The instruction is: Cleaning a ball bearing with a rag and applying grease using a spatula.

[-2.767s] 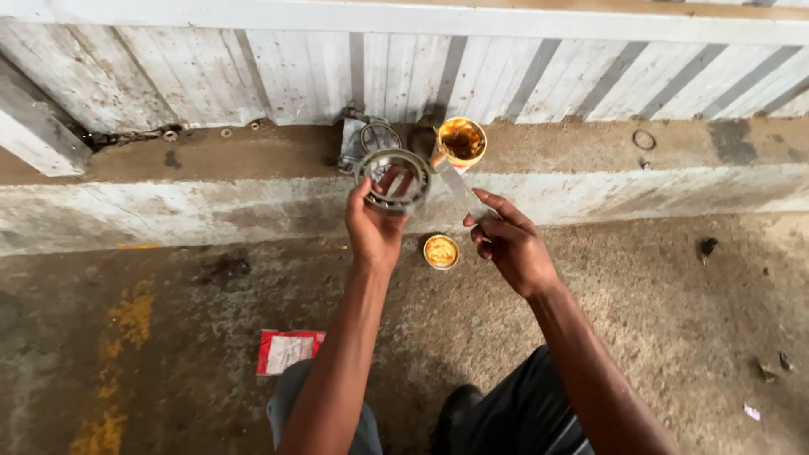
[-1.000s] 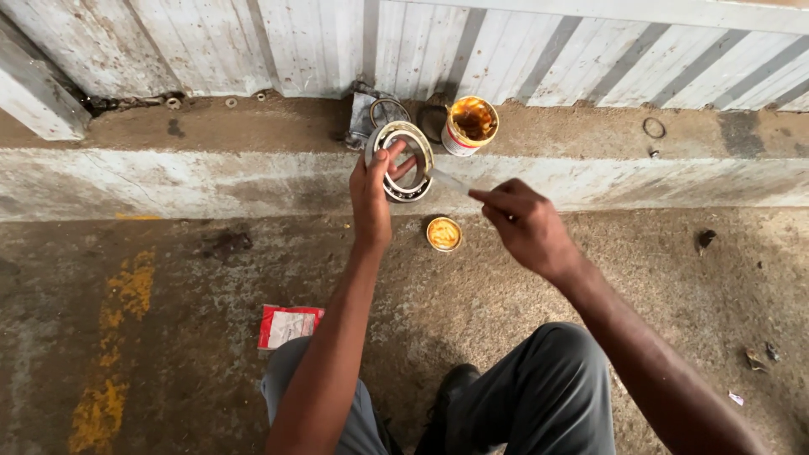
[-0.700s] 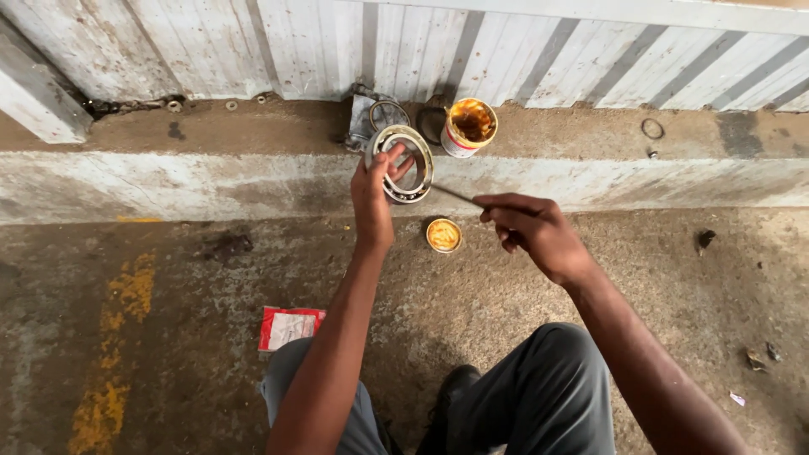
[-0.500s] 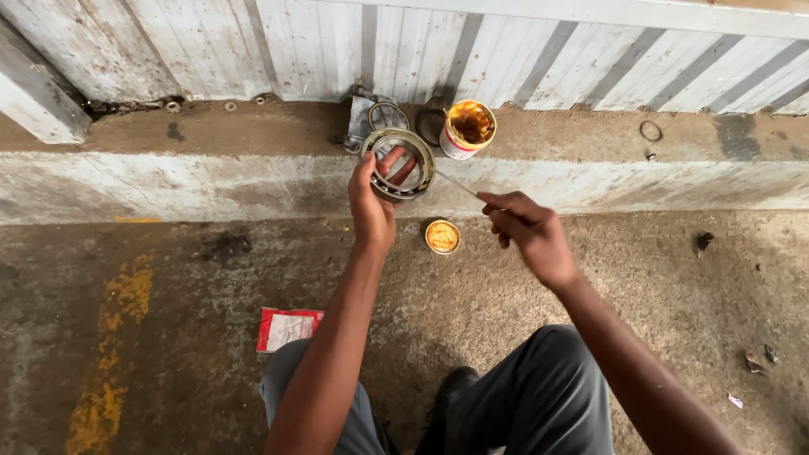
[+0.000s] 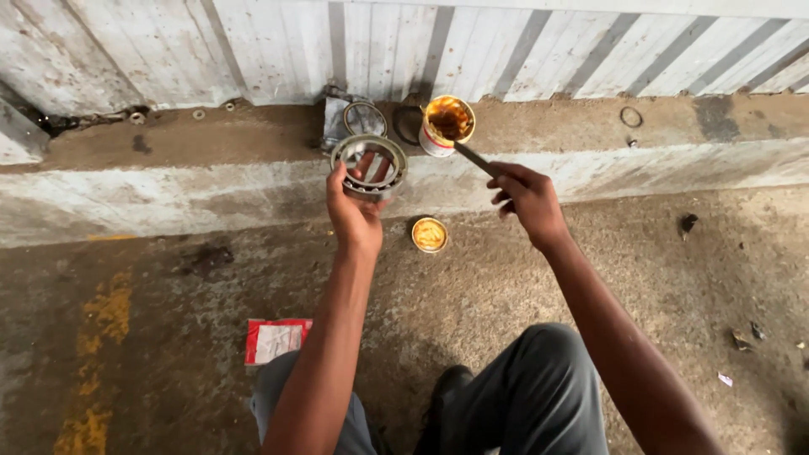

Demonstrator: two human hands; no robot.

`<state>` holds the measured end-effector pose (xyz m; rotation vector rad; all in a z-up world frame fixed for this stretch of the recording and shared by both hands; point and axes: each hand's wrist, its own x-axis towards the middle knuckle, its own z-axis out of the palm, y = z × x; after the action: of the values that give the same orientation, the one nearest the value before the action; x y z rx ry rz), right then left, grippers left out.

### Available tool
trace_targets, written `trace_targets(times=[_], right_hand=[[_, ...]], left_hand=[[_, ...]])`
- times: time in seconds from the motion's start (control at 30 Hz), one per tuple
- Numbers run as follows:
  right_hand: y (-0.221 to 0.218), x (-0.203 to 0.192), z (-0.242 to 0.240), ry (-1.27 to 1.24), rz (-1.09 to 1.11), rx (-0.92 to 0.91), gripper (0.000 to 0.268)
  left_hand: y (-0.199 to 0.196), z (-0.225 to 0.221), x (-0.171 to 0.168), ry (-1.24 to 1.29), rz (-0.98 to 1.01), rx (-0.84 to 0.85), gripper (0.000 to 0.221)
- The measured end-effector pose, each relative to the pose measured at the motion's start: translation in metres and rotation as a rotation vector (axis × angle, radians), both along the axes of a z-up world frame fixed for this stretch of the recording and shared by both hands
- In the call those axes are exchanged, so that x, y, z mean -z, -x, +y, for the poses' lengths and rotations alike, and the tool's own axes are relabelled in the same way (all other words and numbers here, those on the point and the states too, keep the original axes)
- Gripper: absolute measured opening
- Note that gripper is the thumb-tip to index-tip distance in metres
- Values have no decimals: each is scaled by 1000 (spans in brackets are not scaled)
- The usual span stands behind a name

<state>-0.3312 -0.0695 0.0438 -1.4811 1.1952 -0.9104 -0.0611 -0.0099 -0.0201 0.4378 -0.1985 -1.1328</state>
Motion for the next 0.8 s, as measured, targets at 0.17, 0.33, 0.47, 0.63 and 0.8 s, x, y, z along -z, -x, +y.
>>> trace_targets(times=[0.17,0.33,0.47,0.63,0.8], right_hand=[[-7,58,-83,-49,-142,45,38],[-26,80,-136,-79,-129,98,44],[-44,74,-160,-127,-149,180,38],[-59,82,-188,-196,-275,175,28],[-73,97,-202,-242,-308,188,18]], left_hand=[[10,-17,15,2,52,44,30],[24,-24,9,58,77,103,26],[29,-28,5,49,31,128,26],[33,-27,-7,31,45,151,24],[31,-30,0,79,91,147,23]])
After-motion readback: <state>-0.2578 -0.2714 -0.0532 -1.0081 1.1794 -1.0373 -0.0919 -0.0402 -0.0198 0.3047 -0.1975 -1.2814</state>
